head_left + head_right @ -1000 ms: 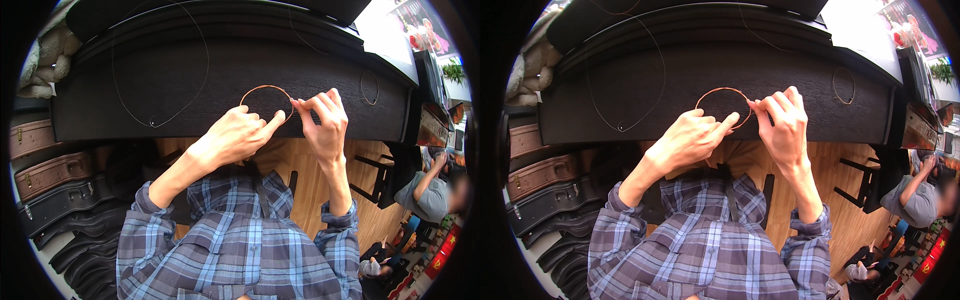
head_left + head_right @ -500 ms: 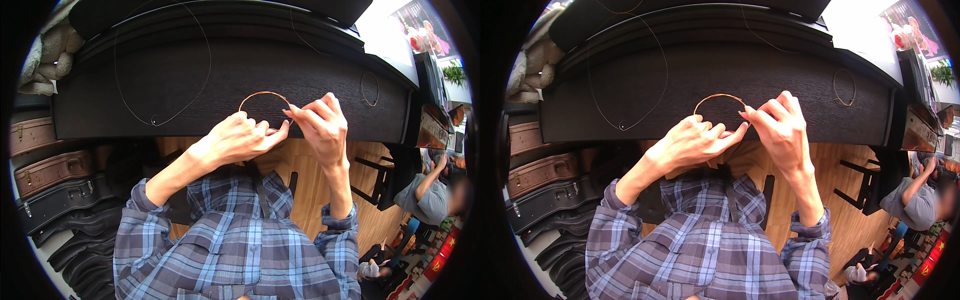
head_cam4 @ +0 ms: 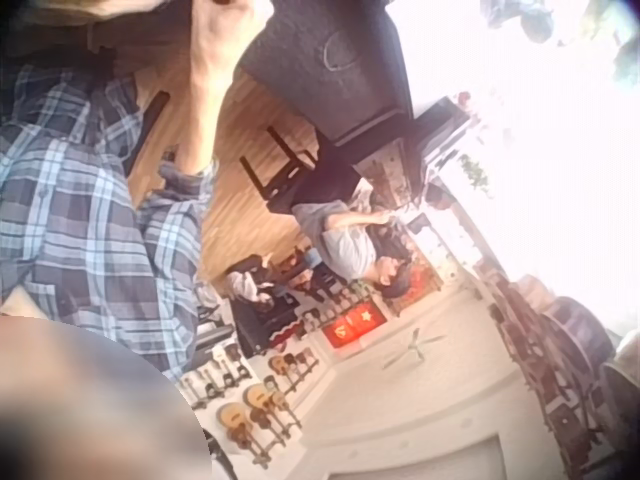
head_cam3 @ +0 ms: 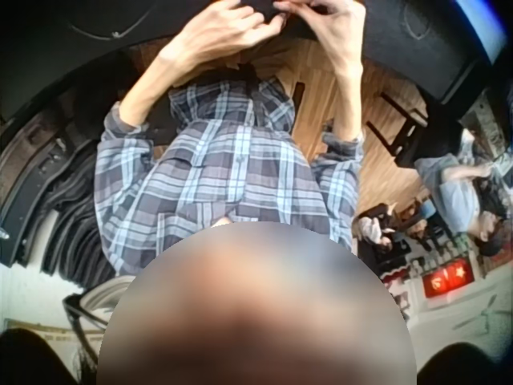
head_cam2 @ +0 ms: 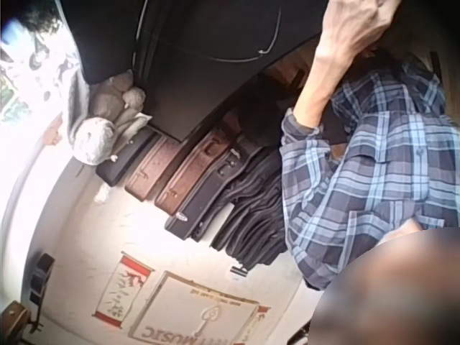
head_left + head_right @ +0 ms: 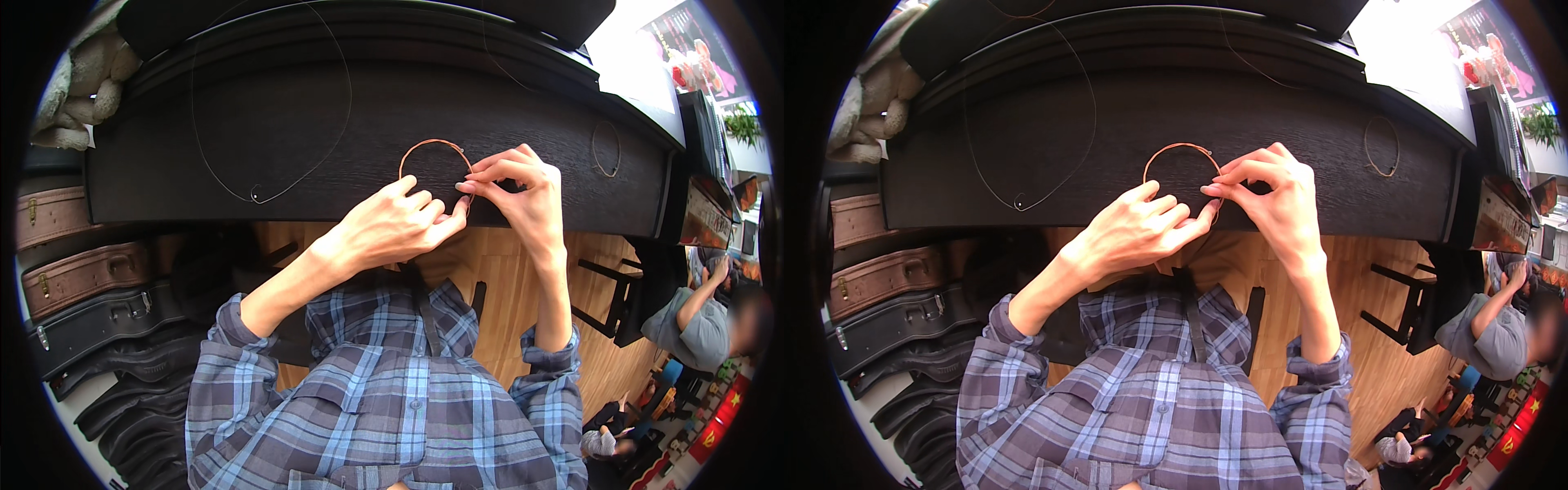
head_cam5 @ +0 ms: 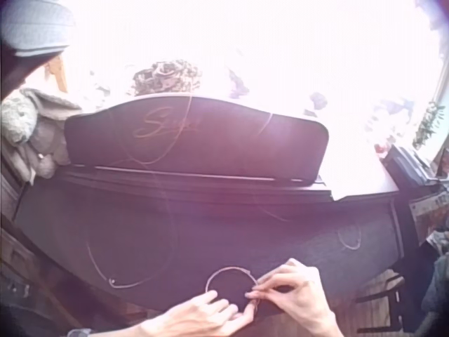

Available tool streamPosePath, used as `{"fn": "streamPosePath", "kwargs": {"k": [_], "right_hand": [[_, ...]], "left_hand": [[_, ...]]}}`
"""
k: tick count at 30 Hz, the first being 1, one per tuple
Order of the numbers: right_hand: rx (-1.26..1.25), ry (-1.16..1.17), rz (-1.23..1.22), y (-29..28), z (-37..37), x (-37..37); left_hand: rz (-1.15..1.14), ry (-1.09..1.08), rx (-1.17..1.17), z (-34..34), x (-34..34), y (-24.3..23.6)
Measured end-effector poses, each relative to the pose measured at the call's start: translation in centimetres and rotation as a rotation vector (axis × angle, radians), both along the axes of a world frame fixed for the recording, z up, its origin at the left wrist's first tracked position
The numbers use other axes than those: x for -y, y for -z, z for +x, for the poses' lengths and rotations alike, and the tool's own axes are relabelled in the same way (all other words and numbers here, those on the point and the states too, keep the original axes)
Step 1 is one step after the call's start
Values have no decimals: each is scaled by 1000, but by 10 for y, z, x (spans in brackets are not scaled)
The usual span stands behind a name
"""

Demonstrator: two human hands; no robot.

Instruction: The person shapes a copper wire into a circular loop by hand, then sets it aside. They pick up a thinner wire and begin bending it into a loop as well. The person works over a dark surface with guitar cases visible in the background.

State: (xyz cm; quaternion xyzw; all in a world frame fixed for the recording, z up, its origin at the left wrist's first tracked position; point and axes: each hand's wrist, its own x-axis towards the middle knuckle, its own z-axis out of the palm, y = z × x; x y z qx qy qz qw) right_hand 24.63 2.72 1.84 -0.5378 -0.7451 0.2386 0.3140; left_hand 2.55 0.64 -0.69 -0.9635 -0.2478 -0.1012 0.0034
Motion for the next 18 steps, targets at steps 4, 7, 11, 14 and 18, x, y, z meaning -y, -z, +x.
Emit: {"fn": "streamPosePath", "kwargs": {"k": [4, 7, 11, 14, 18], "right_hand": [[-87, -5, -132, -2, -1, 2], [-131, -5, -174, -3, 1, 0], [-231, 71, -203, -3, 9, -2], [-320, 151, -255, 2, 10, 3], [-299, 146, -186, 8, 13, 8]], "left_hand": [[19, 33, 77, -3, -2, 3], [55, 29, 99, -4, -2, 3], [-8, -61, 261, -6, -5, 3], [-76, -128, 379, -7, -8, 4], [-123, -178, 494, -4, -11, 6]]}}
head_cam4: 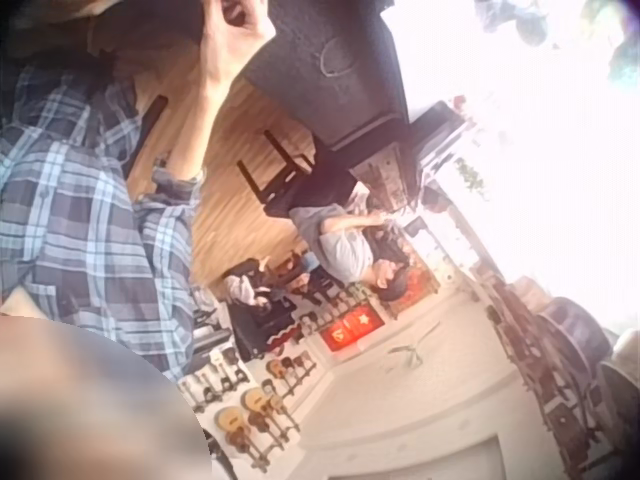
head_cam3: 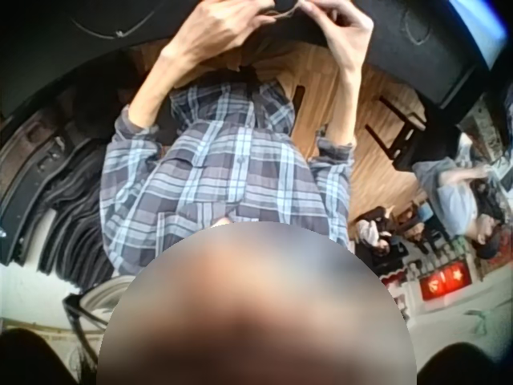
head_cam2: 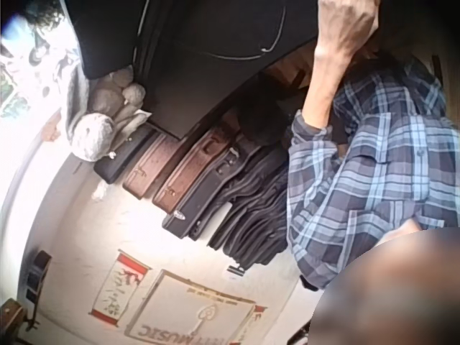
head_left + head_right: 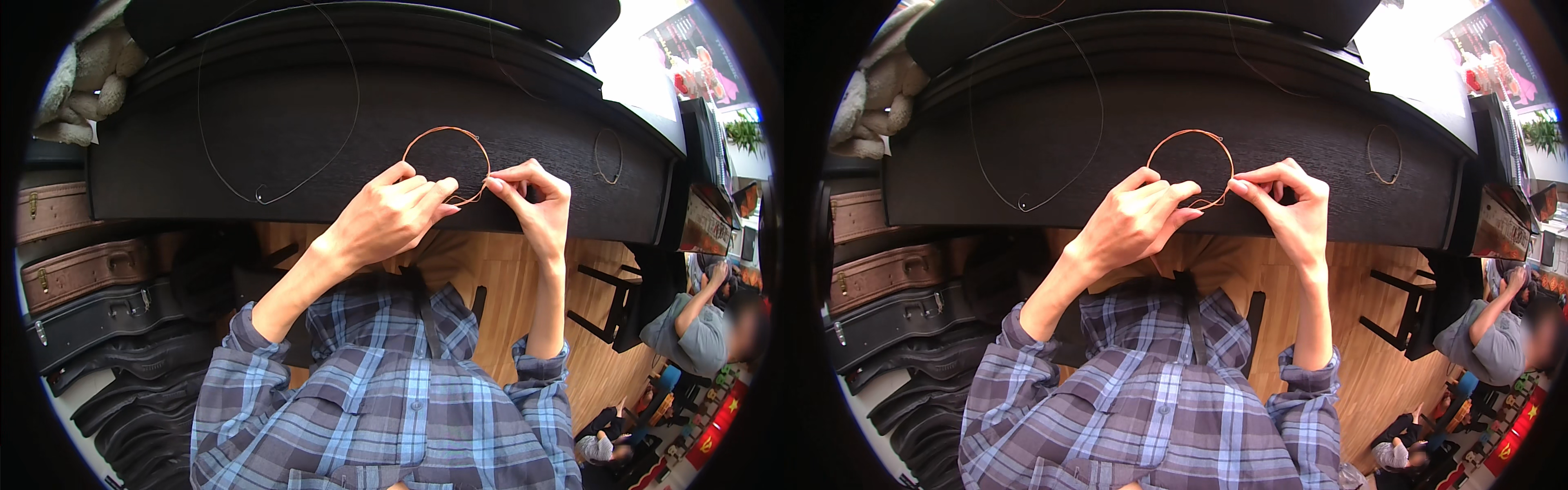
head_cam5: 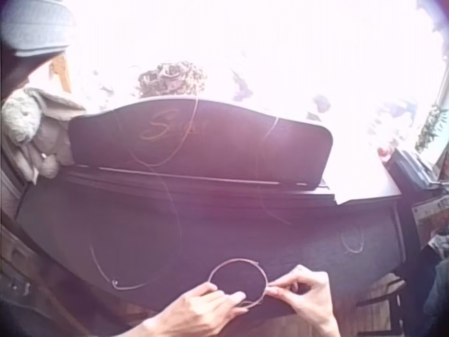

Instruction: The person shapes a copper wire into a circular loop by hand, then sets it aside. They pick up a thinner wire and begin bending it into a loop as well. The person works over a dark surface with guitar cases visible in the background.

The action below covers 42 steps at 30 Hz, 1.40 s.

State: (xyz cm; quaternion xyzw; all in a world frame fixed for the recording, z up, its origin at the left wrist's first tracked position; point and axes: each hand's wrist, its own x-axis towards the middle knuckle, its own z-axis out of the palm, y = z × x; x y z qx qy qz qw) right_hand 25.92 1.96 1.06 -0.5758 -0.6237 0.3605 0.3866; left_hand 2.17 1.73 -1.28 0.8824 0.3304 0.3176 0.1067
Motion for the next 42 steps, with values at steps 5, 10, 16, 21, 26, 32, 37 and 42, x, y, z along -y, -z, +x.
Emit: {"fn": "streamPosePath", "kwargs": {"k": [5, 10, 16, 21, 26, 32, 37, 42], "right_hand": [[23, -29, 30, 0, 5, -1], [-57, 7, 15, 4, 5, -1], [-111, 39, 76, 10, 3, -2], [104, -66, 202, -1, 0, 3], [410, -213, 311, -6, -14, 10], [344, -92, 227, -3, -11, 14], [243, -43, 242, 4, -12, 17], [214, -18, 265, 7, -11, 18]], "left_hand": [[27, 43, 7, 1, -4, -1], [84, 34, -24, 2, -8, -1], [55, -11, 34, 2, -8, 3], [10, -12, 95, 0, -10, 5], [11, 5, 130, -1, -10, 5], [-23, 12, 195, -3, -10, 0], [-4, -25, 255, -2, -10, -1], [-71, -79, 312, -9, -12, -7]]}}
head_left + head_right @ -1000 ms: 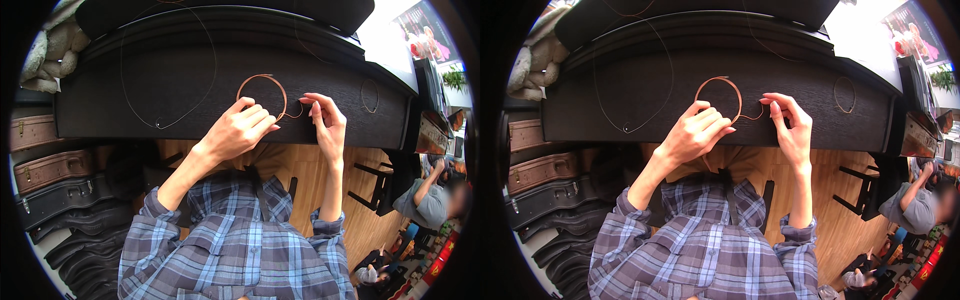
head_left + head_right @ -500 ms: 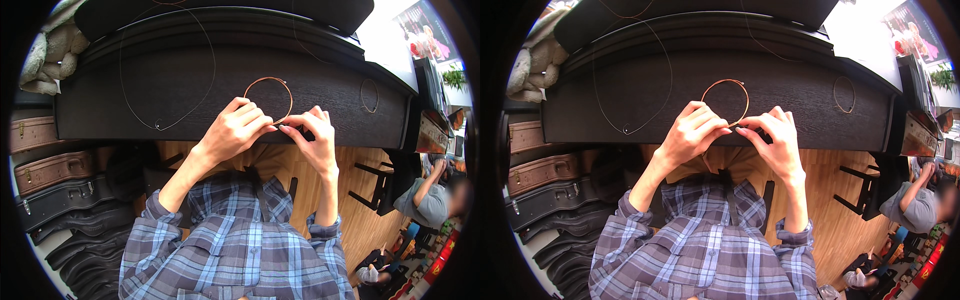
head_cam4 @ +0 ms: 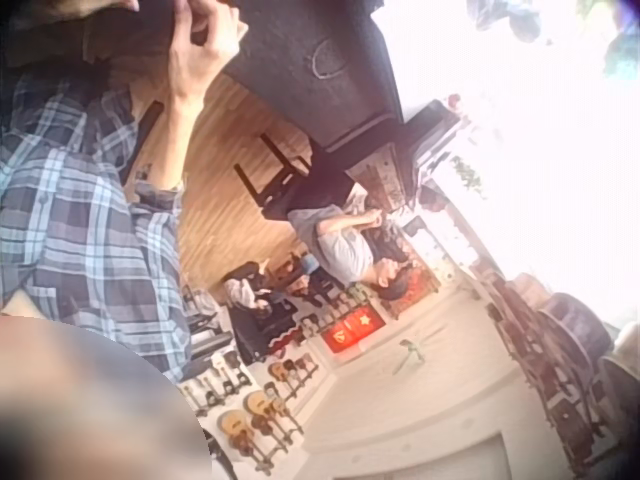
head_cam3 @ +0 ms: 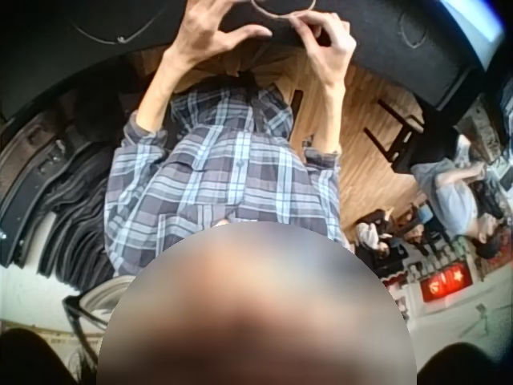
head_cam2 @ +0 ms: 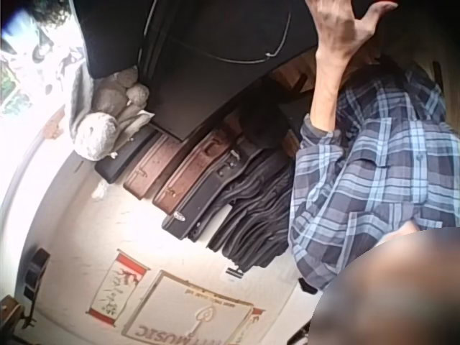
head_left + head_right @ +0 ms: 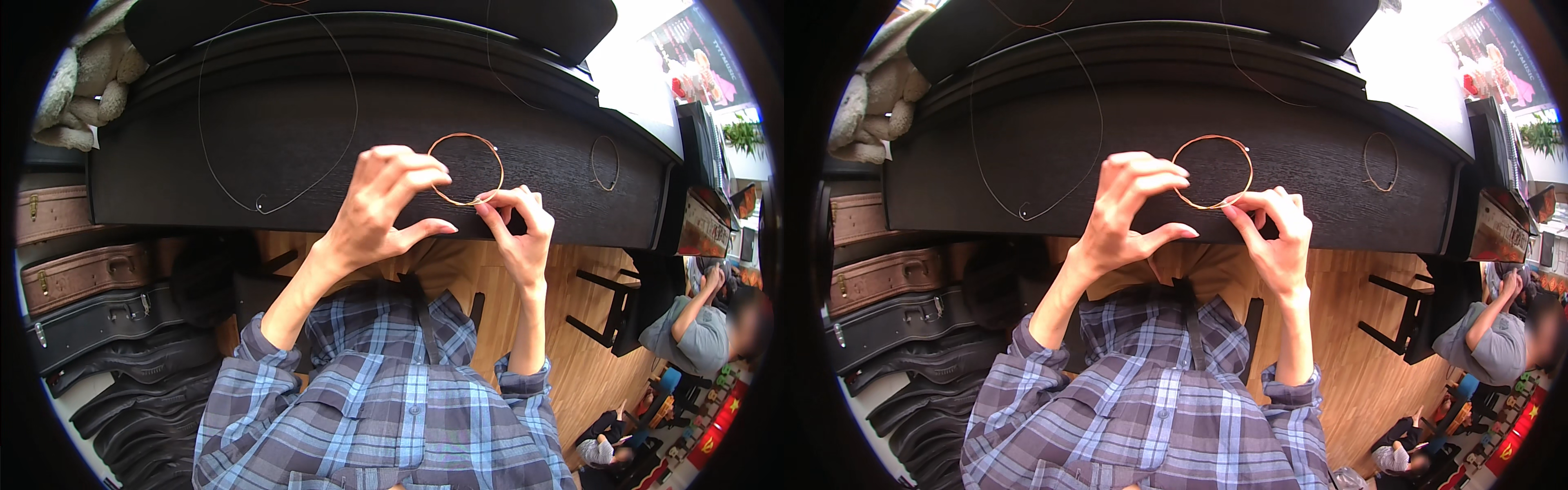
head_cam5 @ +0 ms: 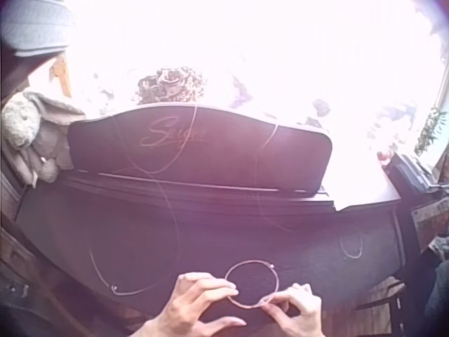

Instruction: The person shapes a copper wire into a circular loop by hand, then sets it aside. They pick up a thinner wire and begin bending it into a loop as well. The person works over a dark surface with guitar cases visible in the background.

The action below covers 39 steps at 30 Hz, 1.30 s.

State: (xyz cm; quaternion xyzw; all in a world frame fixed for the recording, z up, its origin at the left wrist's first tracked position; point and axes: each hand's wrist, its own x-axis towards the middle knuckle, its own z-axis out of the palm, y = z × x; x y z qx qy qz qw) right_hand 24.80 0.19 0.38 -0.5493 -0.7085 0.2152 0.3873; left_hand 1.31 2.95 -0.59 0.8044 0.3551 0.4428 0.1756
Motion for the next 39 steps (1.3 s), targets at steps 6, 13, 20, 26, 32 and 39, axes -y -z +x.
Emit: {"fn": "streamPosePath", "kwargs": {"k": [6, 13, 20, 26, 32, 39], "right_hand": [[-11, 15, 126, 0, 0, 0], [-3, 47, 274, -9, -3, 7], [97, 34, 297, -10, -8, 10], [-59, 168, 352, -1, -14, 21], [-712, 96, -1, 8, -42, 41], [-1099, 24, -321, -8, -45, 31]], "left_hand": [[-316, -155, 116, -1, -2, -2], [-874, 39, 693, 5, 15, -13], [-957, 212, 780, -1, 17, -20], [-911, 153, 857, 1, 22, -18], [-851, 85, 889, 4, 28, -24], [-848, 66, 835, 10, 37, -22]]}}
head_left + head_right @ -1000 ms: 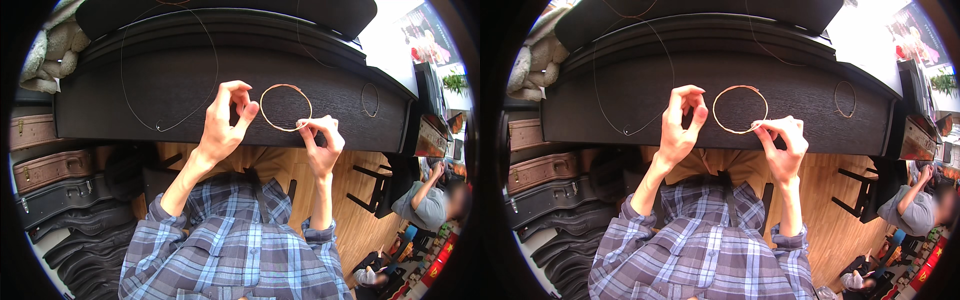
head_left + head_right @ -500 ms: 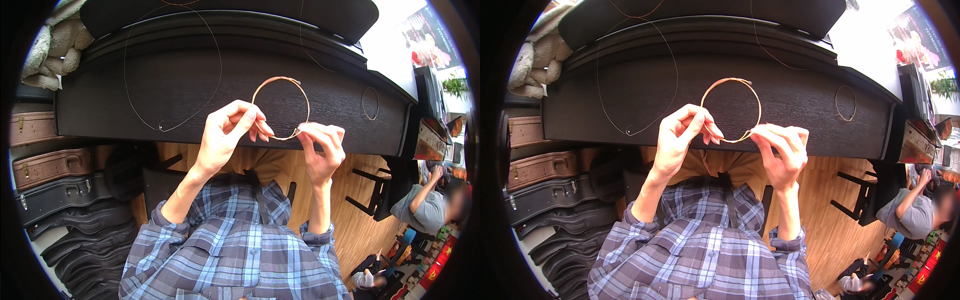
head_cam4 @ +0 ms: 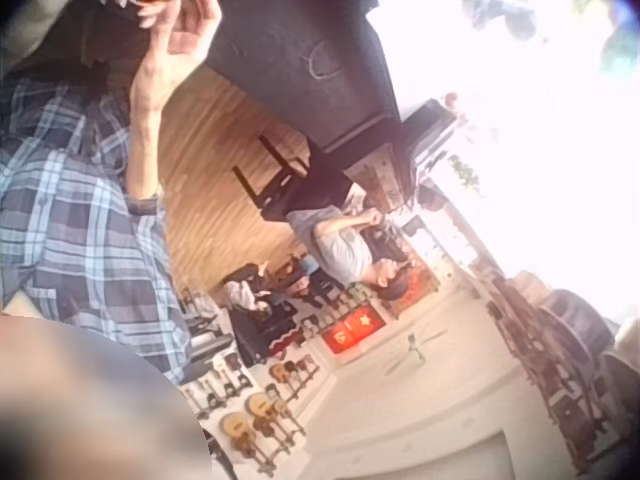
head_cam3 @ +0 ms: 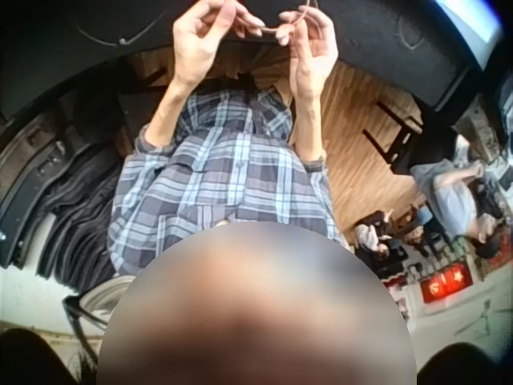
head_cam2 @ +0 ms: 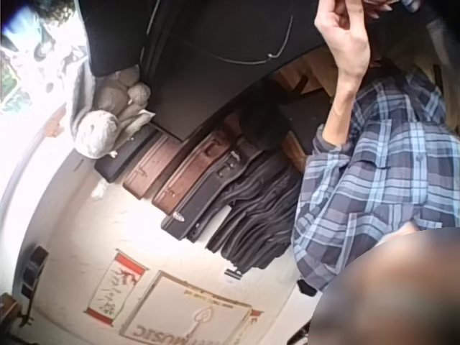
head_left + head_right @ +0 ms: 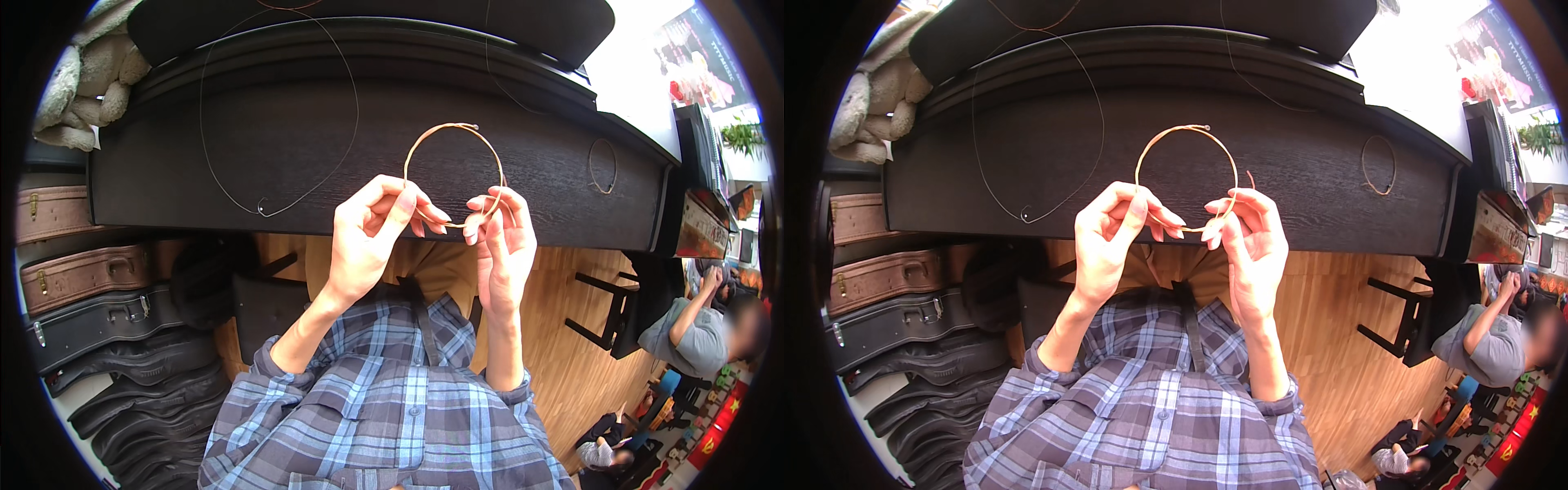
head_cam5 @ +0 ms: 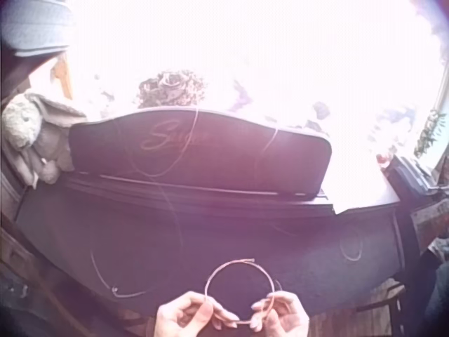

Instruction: The person shapes a copper wire into a circular loop by hand, then sets it aside. They pick up a thinner wire and begin bending it into a loop as well. The person works over a dark surface with guitar cases visible in the background.

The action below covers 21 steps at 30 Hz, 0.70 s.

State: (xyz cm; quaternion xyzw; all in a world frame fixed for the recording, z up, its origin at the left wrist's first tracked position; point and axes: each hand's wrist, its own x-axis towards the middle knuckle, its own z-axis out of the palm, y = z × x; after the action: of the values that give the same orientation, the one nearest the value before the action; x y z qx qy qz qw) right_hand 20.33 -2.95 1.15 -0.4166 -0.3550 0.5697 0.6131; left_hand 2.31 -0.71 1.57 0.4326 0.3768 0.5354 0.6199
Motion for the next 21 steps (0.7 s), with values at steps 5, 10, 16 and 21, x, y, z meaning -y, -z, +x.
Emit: {"fn": "streamPosePath", "kwargs": {"k": [5, 10, 16, 21], "right_hand": [[96, 36, 49, -3, -3, -7], [228, 10, -17, -7, 2, -10], [112, -35, -158, -12, 5, -7], [-119, -27, -184, -7, -2, -5]], "left_hand": [[-6, -22, -14, -1, -1, 7], [9, -11, -68, -6, -6, 9], [22, 21, 35, -10, -8, 9], [119, 168, 72, 4, -3, 13]]}}
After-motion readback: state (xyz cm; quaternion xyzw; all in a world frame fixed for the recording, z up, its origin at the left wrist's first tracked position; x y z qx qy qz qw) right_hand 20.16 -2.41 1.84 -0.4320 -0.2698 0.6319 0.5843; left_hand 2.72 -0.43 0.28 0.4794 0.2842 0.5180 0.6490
